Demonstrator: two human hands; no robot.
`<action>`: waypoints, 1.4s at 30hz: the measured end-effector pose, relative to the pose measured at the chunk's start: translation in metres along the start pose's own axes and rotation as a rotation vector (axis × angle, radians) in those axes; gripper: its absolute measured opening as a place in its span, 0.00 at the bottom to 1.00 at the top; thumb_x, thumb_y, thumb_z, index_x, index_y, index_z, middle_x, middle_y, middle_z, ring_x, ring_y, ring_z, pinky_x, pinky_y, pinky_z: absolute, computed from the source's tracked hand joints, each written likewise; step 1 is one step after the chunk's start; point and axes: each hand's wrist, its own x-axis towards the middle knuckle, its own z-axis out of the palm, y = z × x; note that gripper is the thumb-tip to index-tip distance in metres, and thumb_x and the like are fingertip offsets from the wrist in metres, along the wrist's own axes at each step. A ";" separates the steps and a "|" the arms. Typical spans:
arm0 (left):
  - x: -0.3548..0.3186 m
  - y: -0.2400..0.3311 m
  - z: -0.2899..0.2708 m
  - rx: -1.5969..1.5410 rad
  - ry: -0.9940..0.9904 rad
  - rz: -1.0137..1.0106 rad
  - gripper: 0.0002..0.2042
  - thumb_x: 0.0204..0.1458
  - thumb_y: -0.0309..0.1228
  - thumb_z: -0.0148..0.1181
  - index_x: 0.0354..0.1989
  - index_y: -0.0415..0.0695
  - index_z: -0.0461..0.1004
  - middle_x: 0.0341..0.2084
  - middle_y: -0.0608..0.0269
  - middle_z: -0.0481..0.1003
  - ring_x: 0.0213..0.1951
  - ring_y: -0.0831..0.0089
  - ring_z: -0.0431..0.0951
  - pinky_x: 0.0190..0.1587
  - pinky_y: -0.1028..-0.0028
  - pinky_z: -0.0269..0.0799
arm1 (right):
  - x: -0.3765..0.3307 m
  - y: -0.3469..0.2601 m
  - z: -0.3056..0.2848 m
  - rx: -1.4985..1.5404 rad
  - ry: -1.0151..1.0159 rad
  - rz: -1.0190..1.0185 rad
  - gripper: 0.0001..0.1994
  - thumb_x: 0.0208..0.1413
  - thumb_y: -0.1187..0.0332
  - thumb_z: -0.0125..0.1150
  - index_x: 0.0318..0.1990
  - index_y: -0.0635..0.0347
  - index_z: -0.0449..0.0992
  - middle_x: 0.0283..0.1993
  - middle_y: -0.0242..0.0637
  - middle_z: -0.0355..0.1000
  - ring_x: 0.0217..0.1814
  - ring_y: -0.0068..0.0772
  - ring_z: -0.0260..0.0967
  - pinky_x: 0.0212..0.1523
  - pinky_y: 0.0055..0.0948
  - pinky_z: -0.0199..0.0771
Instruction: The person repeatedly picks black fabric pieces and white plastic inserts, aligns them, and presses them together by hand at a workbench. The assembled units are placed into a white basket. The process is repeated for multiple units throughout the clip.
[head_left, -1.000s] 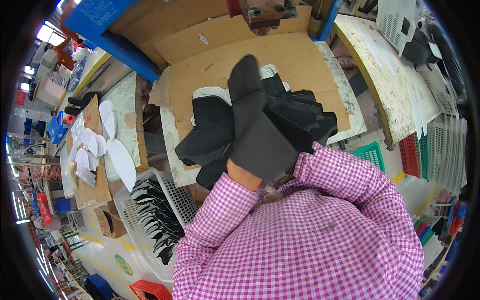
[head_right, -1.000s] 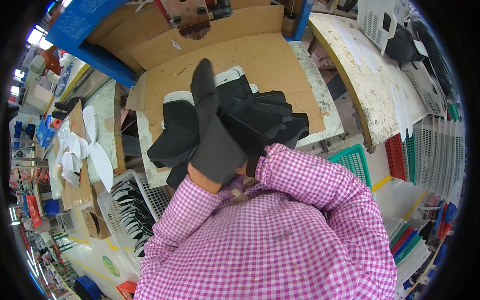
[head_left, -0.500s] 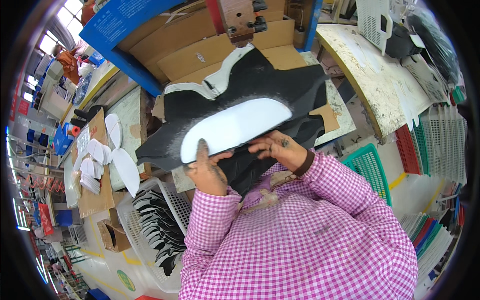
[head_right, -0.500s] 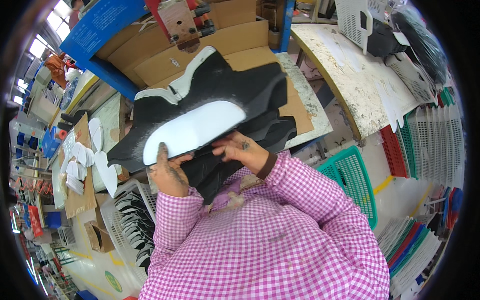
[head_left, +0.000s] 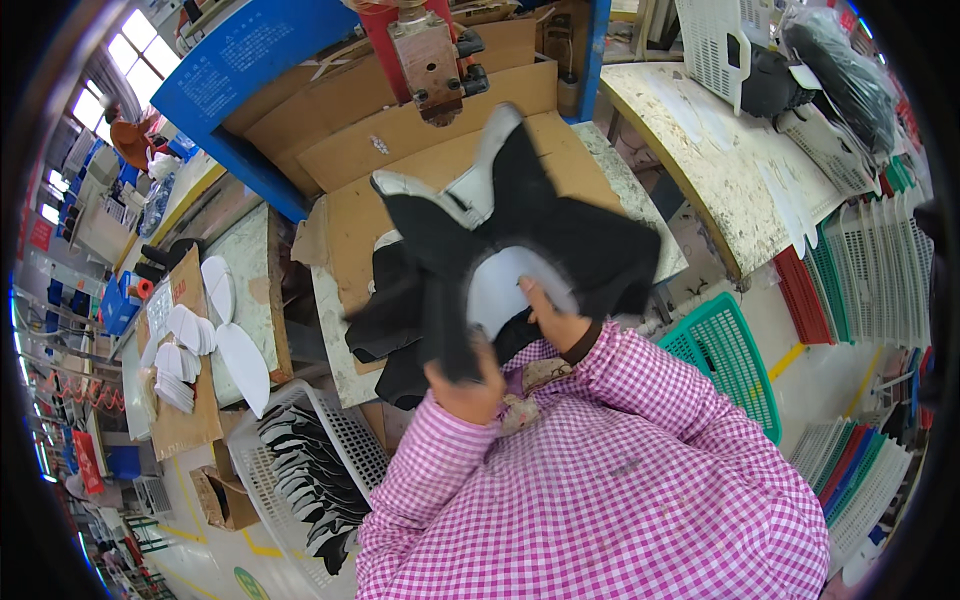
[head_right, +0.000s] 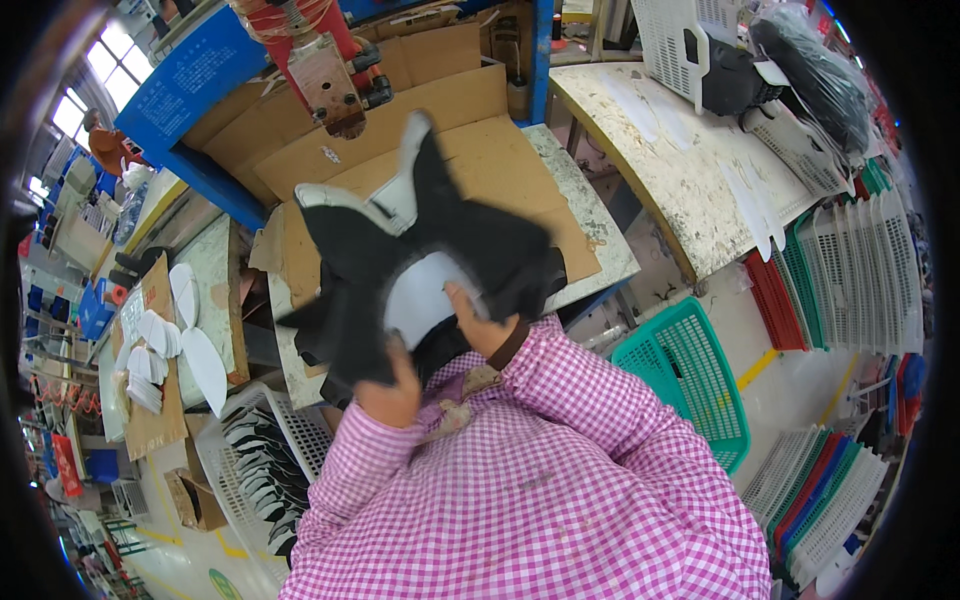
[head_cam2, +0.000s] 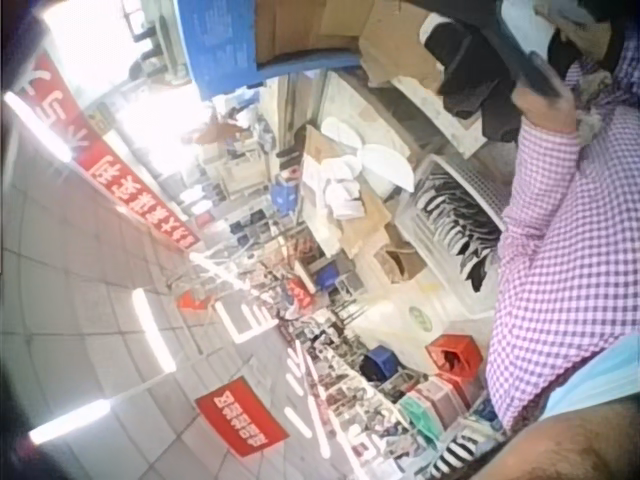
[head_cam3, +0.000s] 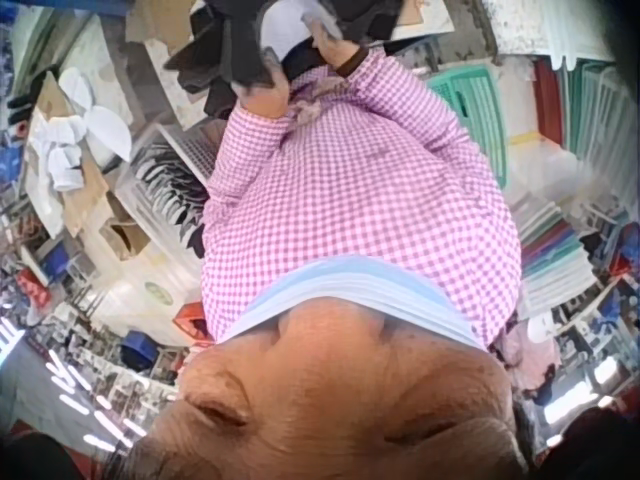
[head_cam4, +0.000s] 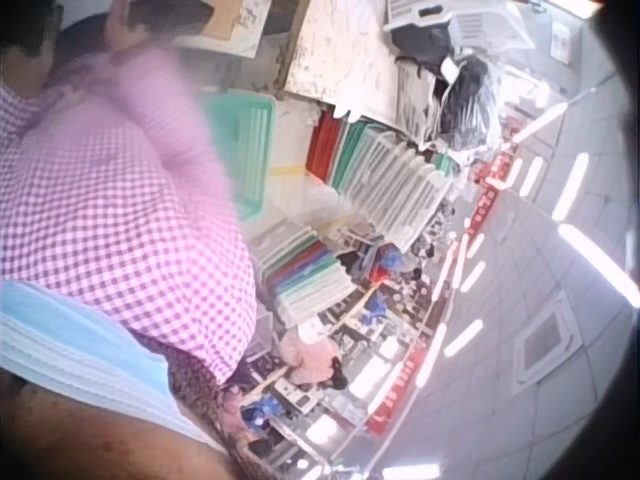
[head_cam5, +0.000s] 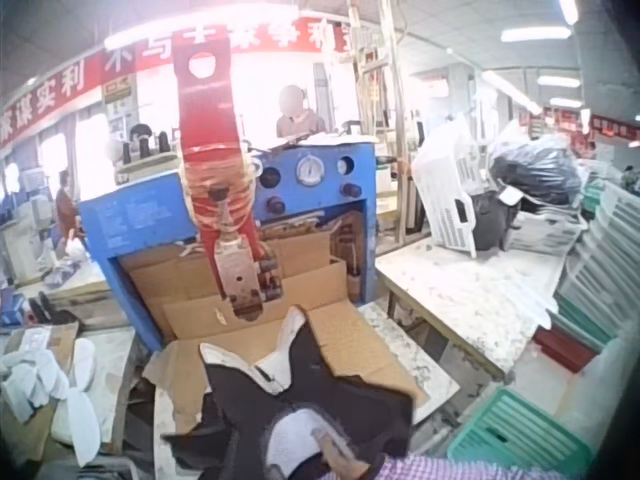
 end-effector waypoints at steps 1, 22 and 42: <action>-0.007 0.008 0.003 0.089 -0.153 0.067 0.23 0.50 0.23 0.53 0.54 0.24 0.60 0.32 0.45 0.75 0.28 0.59 0.78 0.34 0.67 0.75 | 0.001 0.003 0.003 -0.304 -0.067 -0.295 0.20 0.54 0.69 0.58 0.53 0.67 0.66 0.48 0.47 0.69 0.48 0.39 0.70 0.45 0.28 0.71; -0.052 -0.006 -0.243 -0.293 -0.084 -0.823 0.28 0.57 0.45 0.50 0.55 0.31 0.62 0.35 0.41 0.77 0.34 0.61 0.80 0.31 0.68 0.80 | 0.032 -0.033 0.087 0.041 -0.582 -0.250 0.18 0.59 0.68 0.54 0.54 0.68 0.68 0.53 0.41 0.70 0.52 0.33 0.70 0.55 0.29 0.67; -0.293 -0.030 -0.392 1.107 0.634 -1.356 0.19 0.45 0.28 0.54 0.45 0.31 0.69 0.36 0.41 0.75 0.39 0.50 0.76 0.43 0.62 0.72 | -0.026 -0.015 0.191 -1.077 -1.178 -1.128 0.35 0.42 0.72 0.64 0.62 0.50 0.60 0.65 0.46 0.56 0.62 0.44 0.59 0.56 0.36 0.64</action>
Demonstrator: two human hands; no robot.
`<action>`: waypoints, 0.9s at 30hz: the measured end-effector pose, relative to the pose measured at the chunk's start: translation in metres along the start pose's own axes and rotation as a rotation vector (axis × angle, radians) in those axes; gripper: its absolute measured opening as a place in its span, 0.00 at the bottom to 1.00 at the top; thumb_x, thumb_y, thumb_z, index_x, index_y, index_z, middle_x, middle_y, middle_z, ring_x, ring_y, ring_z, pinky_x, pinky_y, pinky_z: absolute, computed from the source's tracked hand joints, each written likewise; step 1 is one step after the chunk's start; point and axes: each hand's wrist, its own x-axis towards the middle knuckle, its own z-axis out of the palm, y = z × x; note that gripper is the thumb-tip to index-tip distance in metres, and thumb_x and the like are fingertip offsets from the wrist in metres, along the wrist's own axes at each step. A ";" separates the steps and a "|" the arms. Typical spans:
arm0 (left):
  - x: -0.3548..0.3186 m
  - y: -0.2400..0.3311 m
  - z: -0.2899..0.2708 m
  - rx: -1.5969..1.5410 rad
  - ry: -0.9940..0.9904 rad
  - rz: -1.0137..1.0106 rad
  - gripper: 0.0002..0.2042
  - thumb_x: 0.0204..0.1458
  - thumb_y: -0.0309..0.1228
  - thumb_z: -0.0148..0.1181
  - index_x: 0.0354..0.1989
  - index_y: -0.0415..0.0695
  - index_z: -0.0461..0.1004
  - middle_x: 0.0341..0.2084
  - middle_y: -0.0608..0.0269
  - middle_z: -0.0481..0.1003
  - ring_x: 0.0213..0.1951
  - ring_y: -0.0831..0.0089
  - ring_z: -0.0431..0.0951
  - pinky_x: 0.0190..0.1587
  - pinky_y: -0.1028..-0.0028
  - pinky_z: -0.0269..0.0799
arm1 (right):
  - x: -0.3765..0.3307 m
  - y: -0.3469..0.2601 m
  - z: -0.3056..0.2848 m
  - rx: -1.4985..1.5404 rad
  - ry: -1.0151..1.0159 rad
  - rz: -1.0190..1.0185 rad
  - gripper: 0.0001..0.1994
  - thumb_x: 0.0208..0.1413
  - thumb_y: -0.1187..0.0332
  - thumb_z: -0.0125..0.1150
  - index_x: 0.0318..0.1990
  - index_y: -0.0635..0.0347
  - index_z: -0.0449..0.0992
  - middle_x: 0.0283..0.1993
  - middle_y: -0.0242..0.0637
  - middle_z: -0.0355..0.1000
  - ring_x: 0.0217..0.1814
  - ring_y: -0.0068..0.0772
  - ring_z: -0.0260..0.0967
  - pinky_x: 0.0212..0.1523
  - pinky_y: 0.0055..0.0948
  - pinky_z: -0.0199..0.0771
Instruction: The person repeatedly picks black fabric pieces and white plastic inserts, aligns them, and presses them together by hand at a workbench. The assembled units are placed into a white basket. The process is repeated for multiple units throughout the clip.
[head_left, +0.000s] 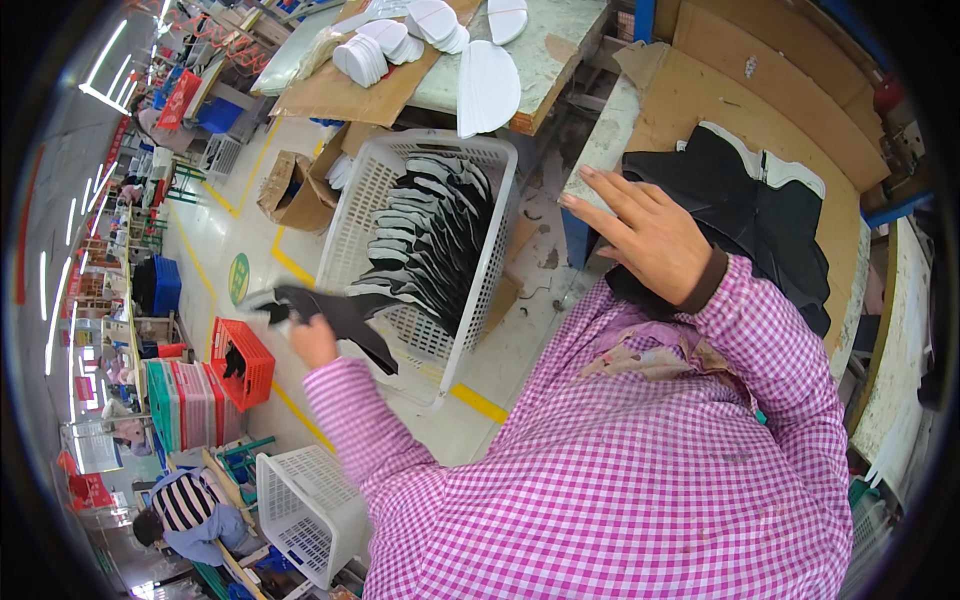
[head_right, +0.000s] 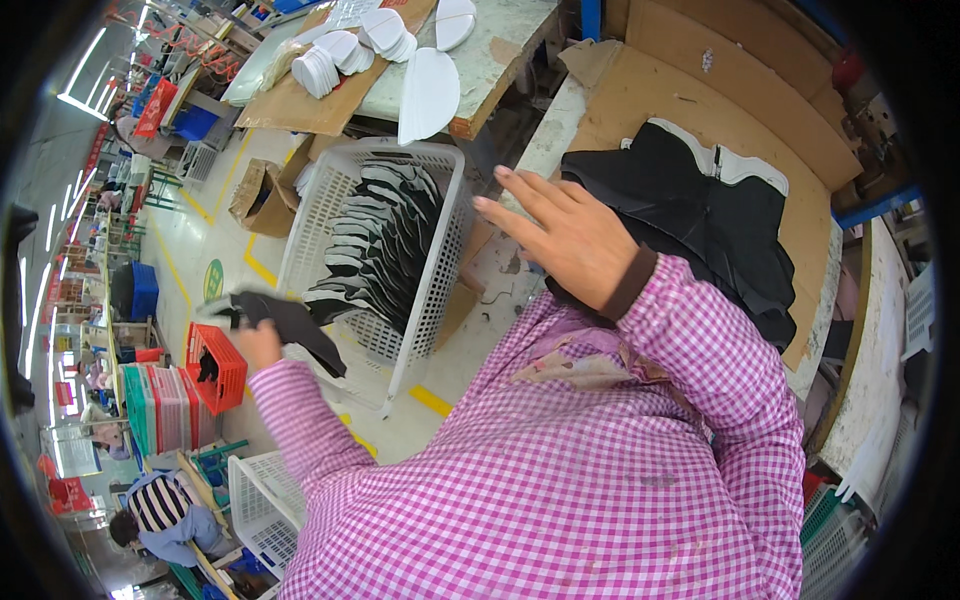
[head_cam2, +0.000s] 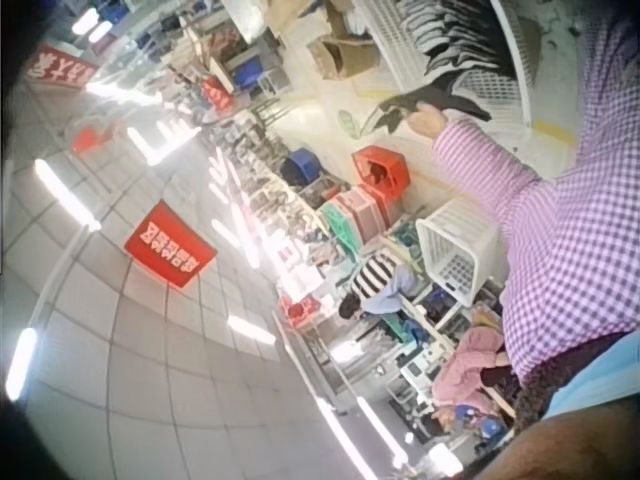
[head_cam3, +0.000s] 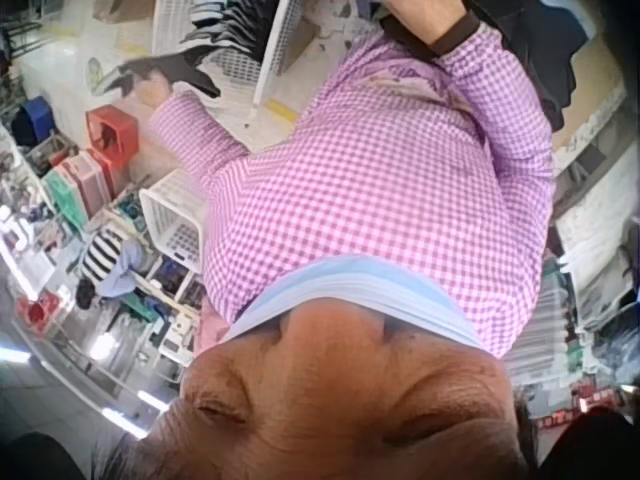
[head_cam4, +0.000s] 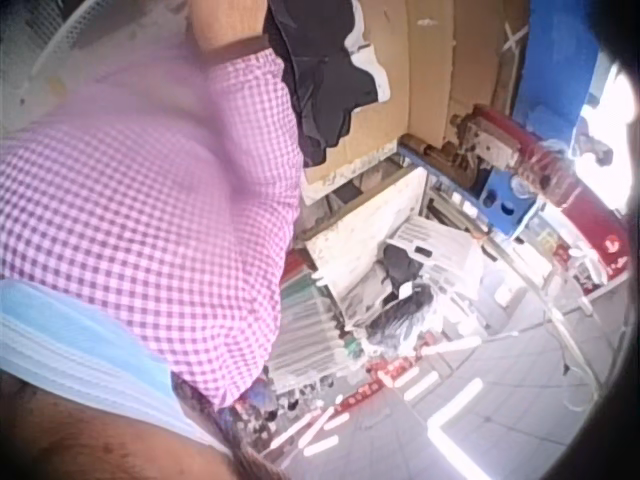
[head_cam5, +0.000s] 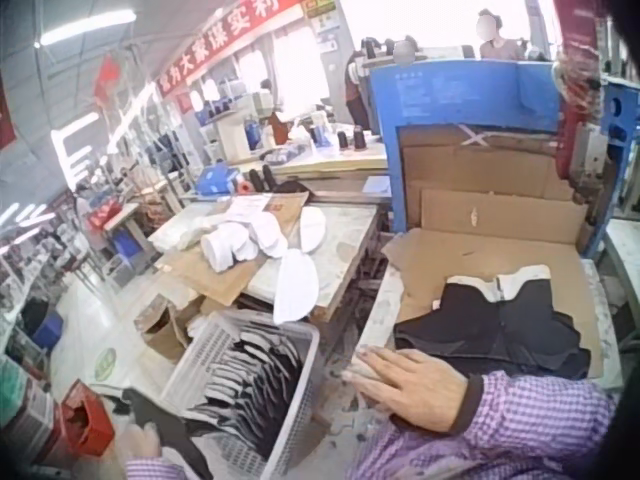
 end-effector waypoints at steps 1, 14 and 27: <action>-0.001 -0.007 0.025 0.205 -0.083 -0.003 0.20 0.46 0.29 0.53 0.48 0.31 0.68 0.38 0.39 0.75 0.40 0.47 0.76 0.43 0.61 0.72 | -0.009 0.002 -0.004 0.035 -0.015 0.020 0.32 0.44 0.74 0.62 0.61 0.52 0.62 0.64 0.48 0.57 0.62 0.44 0.60 0.55 0.36 0.65; 0.023 0.109 0.255 0.264 -0.432 0.312 0.20 0.46 0.23 0.51 0.51 0.32 0.67 0.46 0.45 0.72 0.47 0.56 0.73 0.51 0.64 0.68 | -0.203 0.037 -0.082 -0.102 0.190 0.569 0.29 0.43 0.72 0.66 0.57 0.56 0.66 0.62 0.44 0.60 0.58 0.44 0.63 0.52 0.37 0.66; -0.088 0.257 0.128 -0.657 -0.412 0.717 0.23 0.46 0.14 0.48 0.55 0.35 0.66 0.51 0.50 0.69 0.52 0.61 0.69 0.57 0.67 0.62 | -0.348 0.105 -0.075 -0.191 0.415 1.082 0.24 0.47 0.62 0.65 0.51 0.62 0.71 0.55 0.50 0.67 0.55 0.50 0.66 0.54 0.40 0.68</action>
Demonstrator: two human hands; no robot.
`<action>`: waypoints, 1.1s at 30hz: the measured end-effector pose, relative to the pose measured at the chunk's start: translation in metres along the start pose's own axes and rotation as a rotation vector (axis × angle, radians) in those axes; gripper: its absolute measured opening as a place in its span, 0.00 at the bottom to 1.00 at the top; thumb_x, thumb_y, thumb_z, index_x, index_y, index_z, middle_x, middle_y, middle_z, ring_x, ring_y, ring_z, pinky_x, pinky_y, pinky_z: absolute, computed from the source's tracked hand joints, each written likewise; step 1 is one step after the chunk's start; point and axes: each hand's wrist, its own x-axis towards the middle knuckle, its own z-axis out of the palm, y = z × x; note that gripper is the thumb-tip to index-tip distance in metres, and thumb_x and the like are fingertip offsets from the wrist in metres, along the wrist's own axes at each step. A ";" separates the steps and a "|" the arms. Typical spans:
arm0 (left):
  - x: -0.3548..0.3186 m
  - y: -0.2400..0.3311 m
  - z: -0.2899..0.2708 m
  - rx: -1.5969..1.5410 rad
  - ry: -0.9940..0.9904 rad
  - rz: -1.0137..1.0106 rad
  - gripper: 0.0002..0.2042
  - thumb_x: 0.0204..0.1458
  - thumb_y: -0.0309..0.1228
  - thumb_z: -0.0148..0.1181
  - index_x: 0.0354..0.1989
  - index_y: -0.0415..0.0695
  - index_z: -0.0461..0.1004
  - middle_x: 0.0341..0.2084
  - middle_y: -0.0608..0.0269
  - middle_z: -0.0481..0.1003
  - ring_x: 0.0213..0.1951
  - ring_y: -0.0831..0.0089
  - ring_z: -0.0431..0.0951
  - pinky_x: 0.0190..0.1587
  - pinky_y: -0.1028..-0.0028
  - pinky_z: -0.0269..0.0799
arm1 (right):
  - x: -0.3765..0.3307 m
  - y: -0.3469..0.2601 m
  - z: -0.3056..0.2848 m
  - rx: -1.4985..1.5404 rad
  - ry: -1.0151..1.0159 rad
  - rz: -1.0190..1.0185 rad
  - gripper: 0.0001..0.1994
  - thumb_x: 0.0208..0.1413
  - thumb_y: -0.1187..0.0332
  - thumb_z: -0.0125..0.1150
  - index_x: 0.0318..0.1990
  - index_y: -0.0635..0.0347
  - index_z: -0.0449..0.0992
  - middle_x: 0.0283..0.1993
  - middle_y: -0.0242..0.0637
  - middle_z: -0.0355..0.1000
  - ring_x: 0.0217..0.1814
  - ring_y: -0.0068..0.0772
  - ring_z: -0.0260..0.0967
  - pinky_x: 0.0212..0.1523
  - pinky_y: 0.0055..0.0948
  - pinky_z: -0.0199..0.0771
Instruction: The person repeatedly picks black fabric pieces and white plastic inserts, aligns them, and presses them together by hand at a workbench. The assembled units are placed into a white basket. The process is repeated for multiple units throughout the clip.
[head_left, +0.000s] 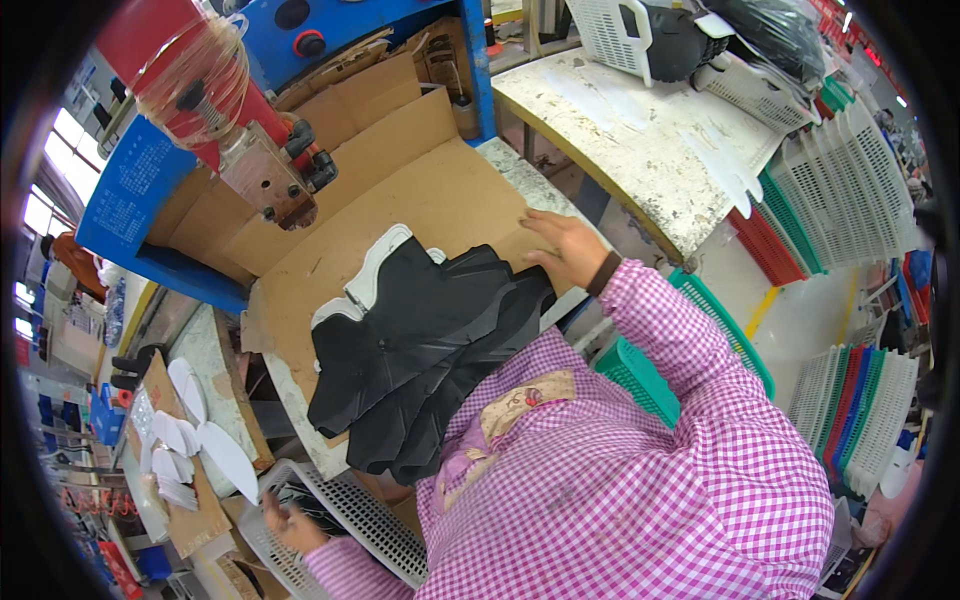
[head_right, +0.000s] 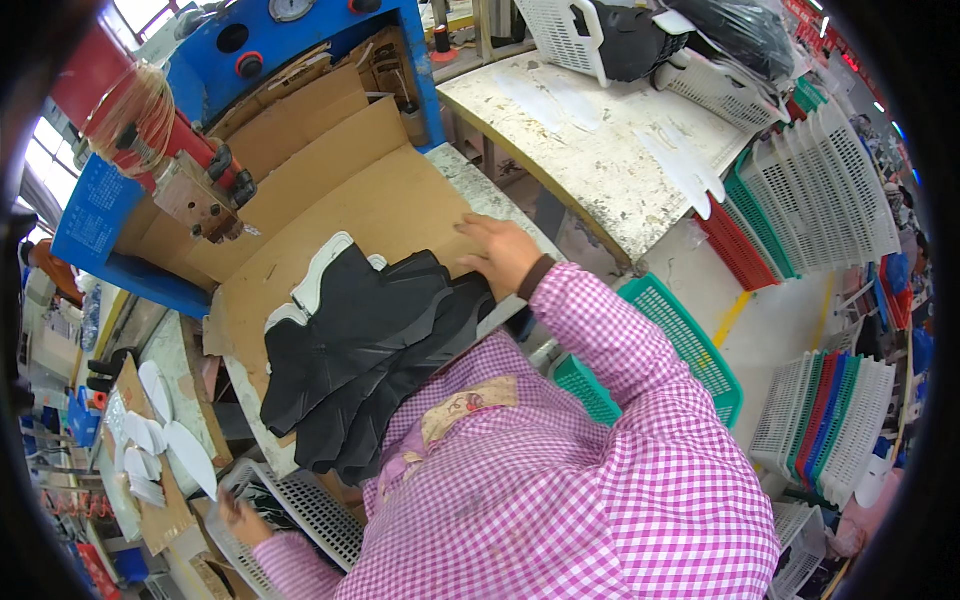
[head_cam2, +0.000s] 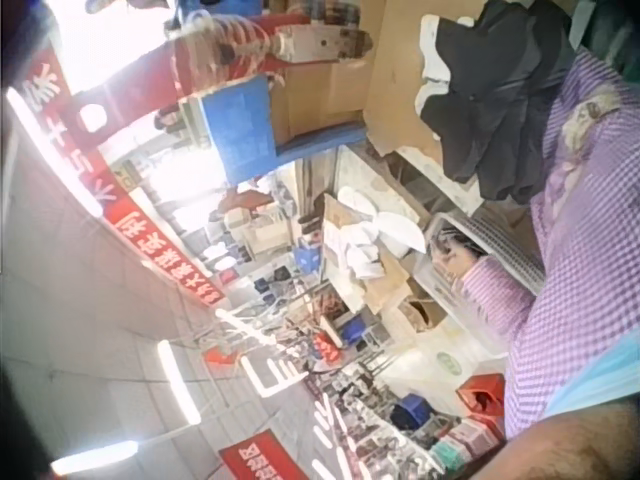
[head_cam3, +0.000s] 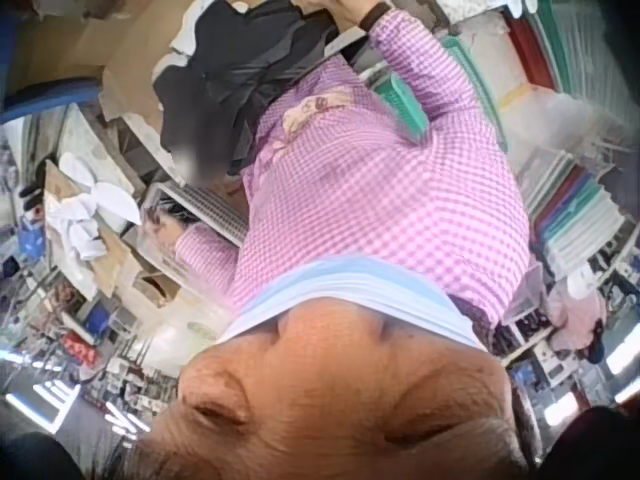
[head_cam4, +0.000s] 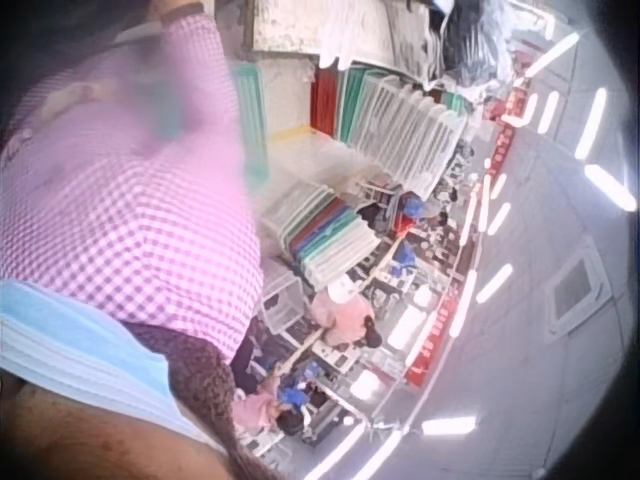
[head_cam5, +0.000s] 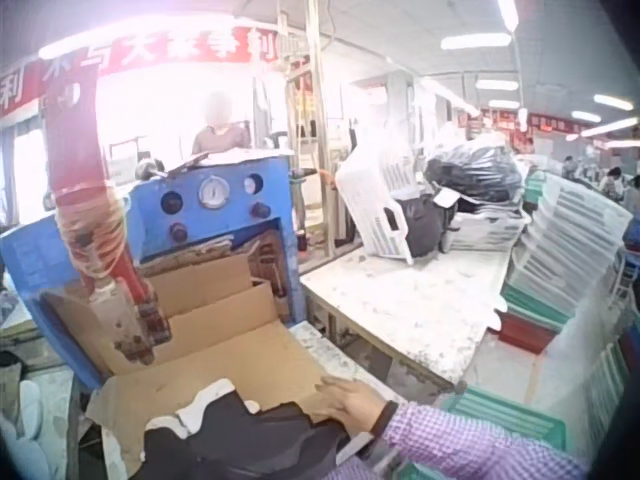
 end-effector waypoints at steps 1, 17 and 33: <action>0.000 0.028 0.021 -0.057 -0.093 0.067 0.22 0.45 0.13 0.49 0.53 0.35 0.67 0.49 0.51 0.70 0.52 0.61 0.69 0.57 0.66 0.62 | 0.007 -0.005 0.015 0.023 -0.027 0.027 0.26 0.48 0.58 0.64 0.52 0.64 0.70 0.57 0.53 0.65 0.57 0.53 0.64 0.56 0.39 0.66; -0.051 0.168 0.101 -0.989 -1.377 -0.332 0.22 0.53 0.32 0.58 0.55 0.38 0.65 0.48 0.46 0.71 0.47 0.60 0.74 0.51 0.64 0.69 | 0.077 -0.118 0.052 1.078 -0.069 0.205 0.19 0.49 0.78 0.63 0.46 0.63 0.63 0.35 0.33 0.71 0.40 0.21 0.69 0.41 0.21 0.69; 0.044 0.192 0.120 -1.646 -0.410 -0.625 0.20 0.52 0.19 0.52 0.55 0.36 0.63 0.49 0.48 0.71 0.48 0.53 0.75 0.50 0.52 0.74 | 0.072 -0.091 0.007 1.037 -0.543 0.423 0.16 0.55 0.72 0.58 0.51 0.63 0.67 0.40 0.36 0.74 0.43 0.21 0.71 0.48 0.17 0.69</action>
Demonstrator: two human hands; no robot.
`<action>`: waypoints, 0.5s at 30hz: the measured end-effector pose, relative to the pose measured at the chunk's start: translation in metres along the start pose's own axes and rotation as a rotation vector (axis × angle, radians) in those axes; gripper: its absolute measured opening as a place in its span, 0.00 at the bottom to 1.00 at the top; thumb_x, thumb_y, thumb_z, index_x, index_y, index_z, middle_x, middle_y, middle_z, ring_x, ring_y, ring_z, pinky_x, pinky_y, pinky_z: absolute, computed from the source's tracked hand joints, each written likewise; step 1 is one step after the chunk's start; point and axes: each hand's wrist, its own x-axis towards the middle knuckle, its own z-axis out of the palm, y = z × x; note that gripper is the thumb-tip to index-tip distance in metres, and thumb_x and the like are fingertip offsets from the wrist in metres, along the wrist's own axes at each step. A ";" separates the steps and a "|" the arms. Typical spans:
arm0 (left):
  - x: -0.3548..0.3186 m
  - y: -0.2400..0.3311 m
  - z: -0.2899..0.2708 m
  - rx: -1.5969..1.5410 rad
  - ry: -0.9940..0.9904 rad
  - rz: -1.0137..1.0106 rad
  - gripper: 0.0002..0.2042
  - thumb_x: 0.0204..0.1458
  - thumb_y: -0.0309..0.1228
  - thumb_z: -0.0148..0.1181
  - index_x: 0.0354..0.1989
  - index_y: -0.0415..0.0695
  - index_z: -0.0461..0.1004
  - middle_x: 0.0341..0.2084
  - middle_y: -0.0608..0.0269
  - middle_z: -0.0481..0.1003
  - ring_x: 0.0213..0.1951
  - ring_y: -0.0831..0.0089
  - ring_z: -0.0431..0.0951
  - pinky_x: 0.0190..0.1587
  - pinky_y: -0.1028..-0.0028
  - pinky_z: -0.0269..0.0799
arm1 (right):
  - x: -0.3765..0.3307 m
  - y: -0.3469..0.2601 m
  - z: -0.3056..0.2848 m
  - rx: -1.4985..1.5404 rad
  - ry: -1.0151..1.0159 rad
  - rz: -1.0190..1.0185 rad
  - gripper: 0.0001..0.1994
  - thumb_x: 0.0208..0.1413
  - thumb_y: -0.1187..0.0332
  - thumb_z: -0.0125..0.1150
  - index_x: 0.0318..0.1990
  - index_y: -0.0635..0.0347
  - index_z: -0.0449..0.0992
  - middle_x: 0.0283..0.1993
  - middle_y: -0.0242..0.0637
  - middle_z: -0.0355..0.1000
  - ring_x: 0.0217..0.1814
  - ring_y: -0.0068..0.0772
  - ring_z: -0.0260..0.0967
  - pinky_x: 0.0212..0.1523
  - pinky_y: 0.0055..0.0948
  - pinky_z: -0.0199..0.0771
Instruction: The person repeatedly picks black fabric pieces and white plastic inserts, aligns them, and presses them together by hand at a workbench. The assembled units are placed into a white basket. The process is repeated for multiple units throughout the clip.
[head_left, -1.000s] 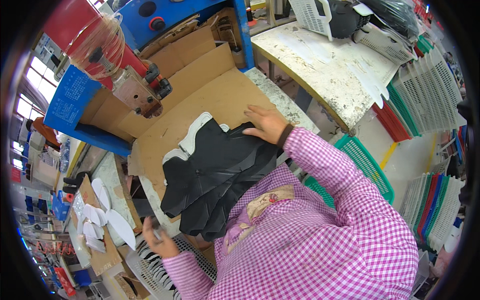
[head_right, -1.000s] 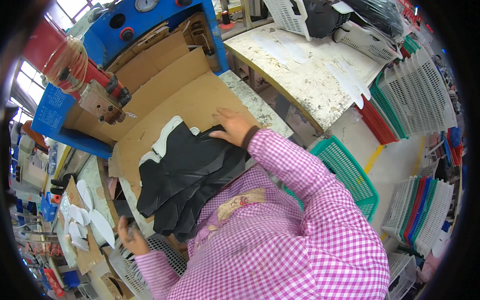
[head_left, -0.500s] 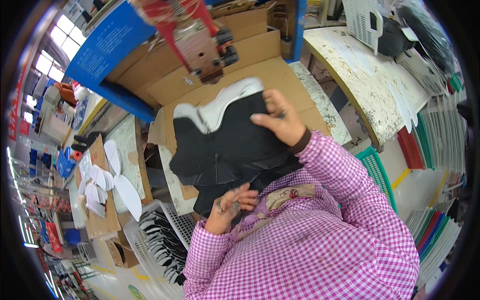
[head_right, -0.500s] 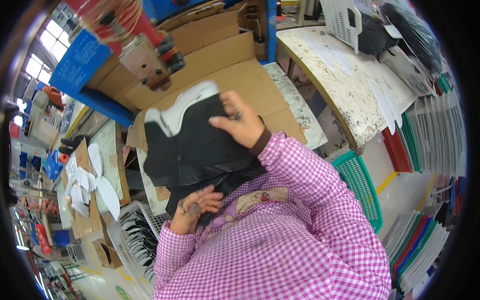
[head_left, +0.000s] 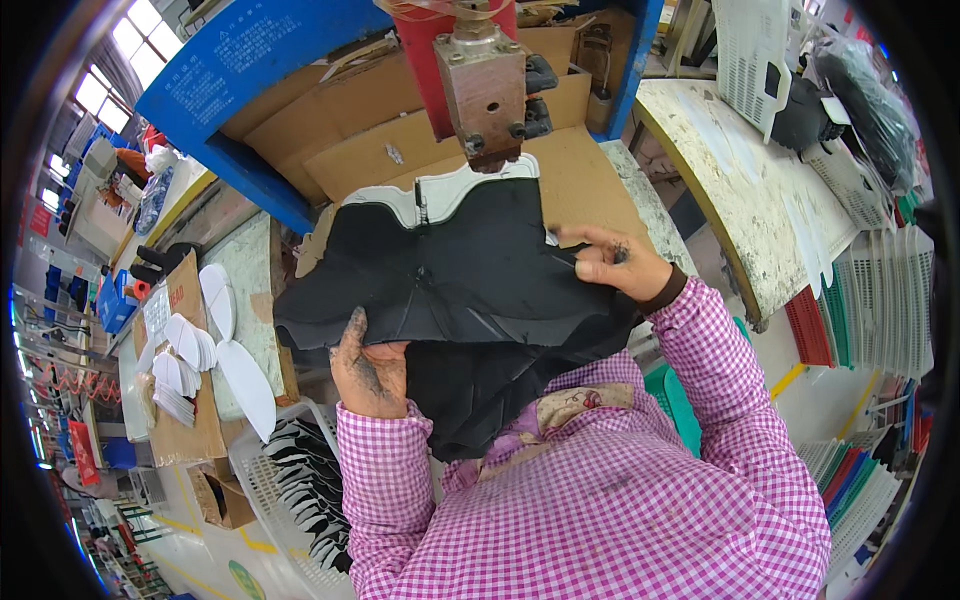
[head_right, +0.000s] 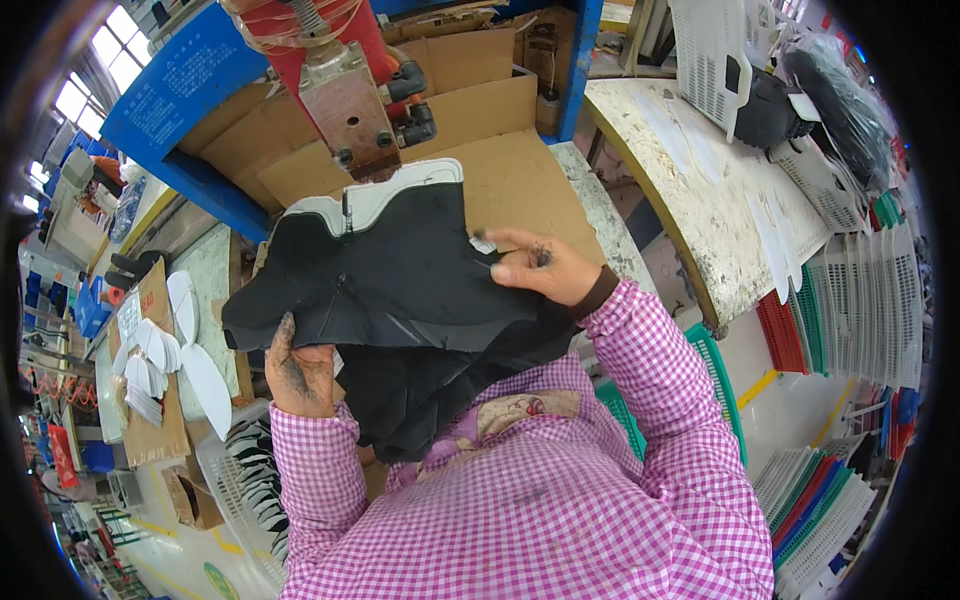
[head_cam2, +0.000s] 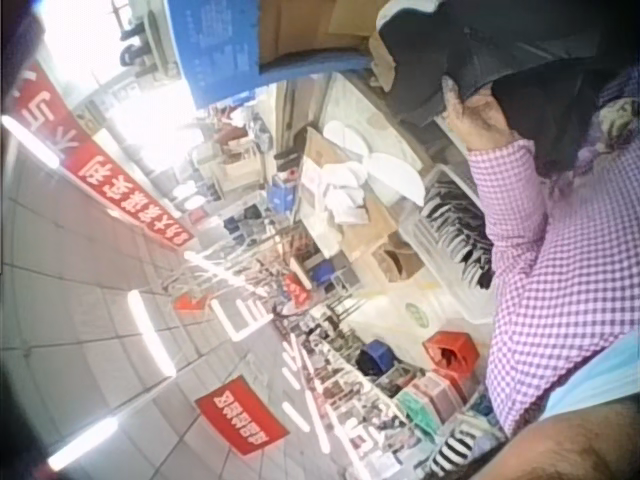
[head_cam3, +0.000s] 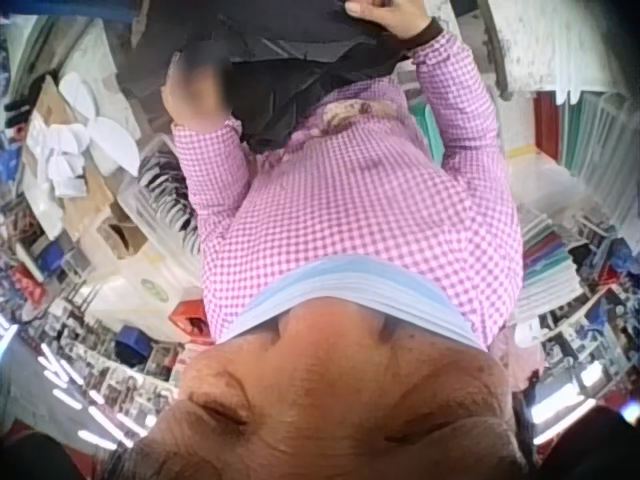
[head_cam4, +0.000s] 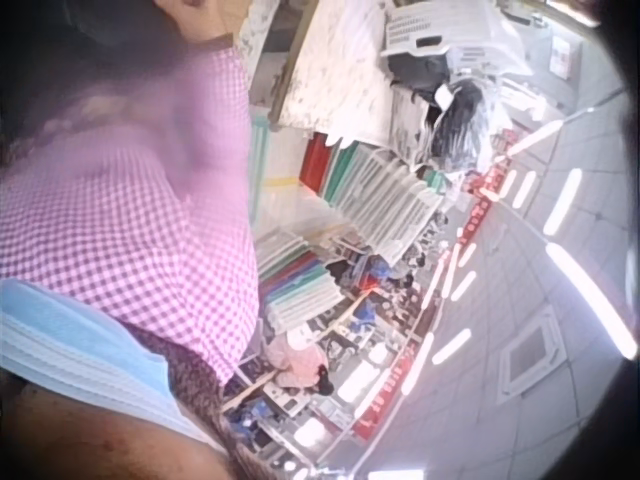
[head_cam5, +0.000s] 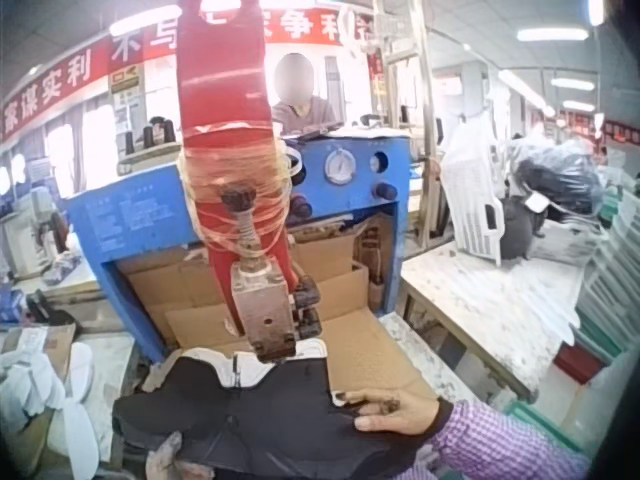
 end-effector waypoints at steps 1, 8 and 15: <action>0.006 0.000 0.002 0.011 -0.022 0.025 0.20 0.51 0.19 0.52 0.55 0.36 0.63 0.50 0.47 0.70 0.48 0.53 0.74 0.50 0.50 0.73 | 0.002 0.003 0.001 0.211 -0.028 -0.030 0.16 0.54 0.72 0.60 0.50 0.64 0.68 0.40 0.35 0.74 0.43 0.22 0.71 0.48 0.18 0.69; 0.037 0.002 0.021 0.028 0.040 0.135 0.20 0.52 0.21 0.55 0.54 0.35 0.63 0.49 0.48 0.71 0.49 0.55 0.74 0.52 0.56 0.72 | 0.054 -0.021 -0.003 0.577 0.327 -0.103 0.13 0.50 0.76 0.62 0.43 0.66 0.71 0.38 0.39 0.75 0.38 0.28 0.74 0.42 0.24 0.75; 0.030 0.033 0.005 0.135 -0.017 0.201 0.23 0.57 0.35 0.52 0.58 0.37 0.60 0.56 0.48 0.65 0.53 0.56 0.70 0.54 0.56 0.71 | 0.058 -0.028 -0.001 0.460 0.258 -0.171 0.12 0.50 0.77 0.62 0.43 0.70 0.72 0.39 0.40 0.74 0.38 0.25 0.73 0.42 0.21 0.74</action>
